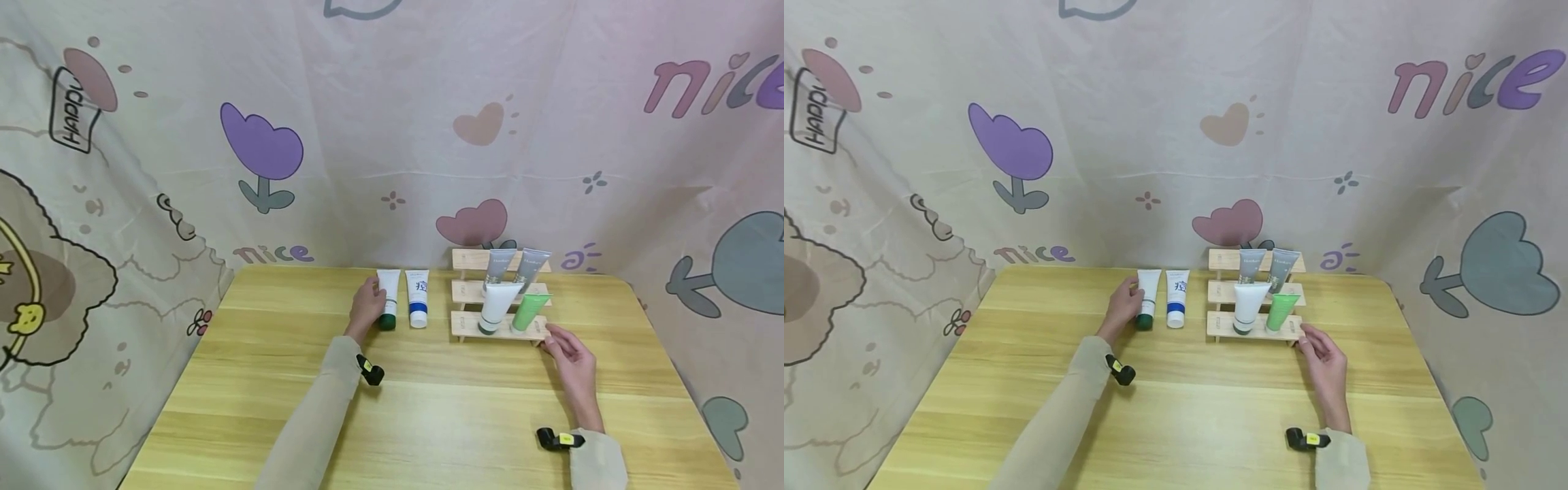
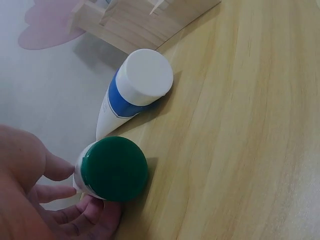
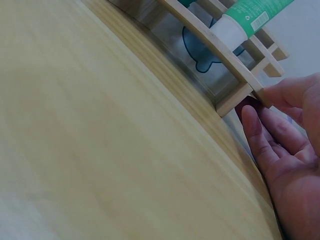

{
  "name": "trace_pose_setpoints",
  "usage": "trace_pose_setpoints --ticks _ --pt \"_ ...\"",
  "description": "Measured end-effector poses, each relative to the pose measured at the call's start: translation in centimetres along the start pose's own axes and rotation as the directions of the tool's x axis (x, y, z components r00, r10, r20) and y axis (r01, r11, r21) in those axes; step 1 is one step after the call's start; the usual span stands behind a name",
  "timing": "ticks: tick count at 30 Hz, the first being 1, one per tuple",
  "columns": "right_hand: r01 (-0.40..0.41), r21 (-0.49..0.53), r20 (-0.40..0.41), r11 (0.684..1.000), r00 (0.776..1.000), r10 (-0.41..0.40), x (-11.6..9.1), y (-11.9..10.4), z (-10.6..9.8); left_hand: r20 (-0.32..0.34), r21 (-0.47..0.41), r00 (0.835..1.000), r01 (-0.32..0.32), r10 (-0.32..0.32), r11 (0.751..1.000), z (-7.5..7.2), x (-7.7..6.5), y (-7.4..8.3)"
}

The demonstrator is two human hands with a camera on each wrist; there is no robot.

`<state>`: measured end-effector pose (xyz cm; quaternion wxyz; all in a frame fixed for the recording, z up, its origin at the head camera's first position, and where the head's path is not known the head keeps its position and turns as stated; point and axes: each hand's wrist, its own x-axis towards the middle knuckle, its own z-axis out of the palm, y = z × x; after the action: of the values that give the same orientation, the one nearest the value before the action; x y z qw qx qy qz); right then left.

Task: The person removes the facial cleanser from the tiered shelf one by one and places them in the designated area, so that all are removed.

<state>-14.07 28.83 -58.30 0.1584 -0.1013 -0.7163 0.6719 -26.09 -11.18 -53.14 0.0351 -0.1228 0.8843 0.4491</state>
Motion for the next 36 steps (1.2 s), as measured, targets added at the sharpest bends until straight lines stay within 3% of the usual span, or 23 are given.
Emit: trace_pose_setpoints --ticks 14,25,29,36 --pt "0.008 0.041 -0.014 0.999 1.000 -0.007 0.1 0.0 0.0 0.008 -0.063 0.999 -0.042 0.043 0.997 -0.1 -0.5 0.2" --pt "-0.020 0.036 -0.013 0.999 1.000 0.020 0.1 -0.2 0.3 -0.116 -0.141 0.982 -0.164 0.148 0.976 -0.5 -2.4 1.2" --pt "-0.017 0.059 -0.010 0.998 1.000 0.018 0.1 -0.3 0.4 -0.148 -0.191 0.971 -0.216 0.189 0.958 -0.6 -3.2 2.0" --pt "0.001 0.070 -0.037 0.998 0.999 0.002 0.0 -0.1 0.3 -0.134 -0.284 0.949 -0.313 0.286 0.906 -0.3 -4.9 3.8"
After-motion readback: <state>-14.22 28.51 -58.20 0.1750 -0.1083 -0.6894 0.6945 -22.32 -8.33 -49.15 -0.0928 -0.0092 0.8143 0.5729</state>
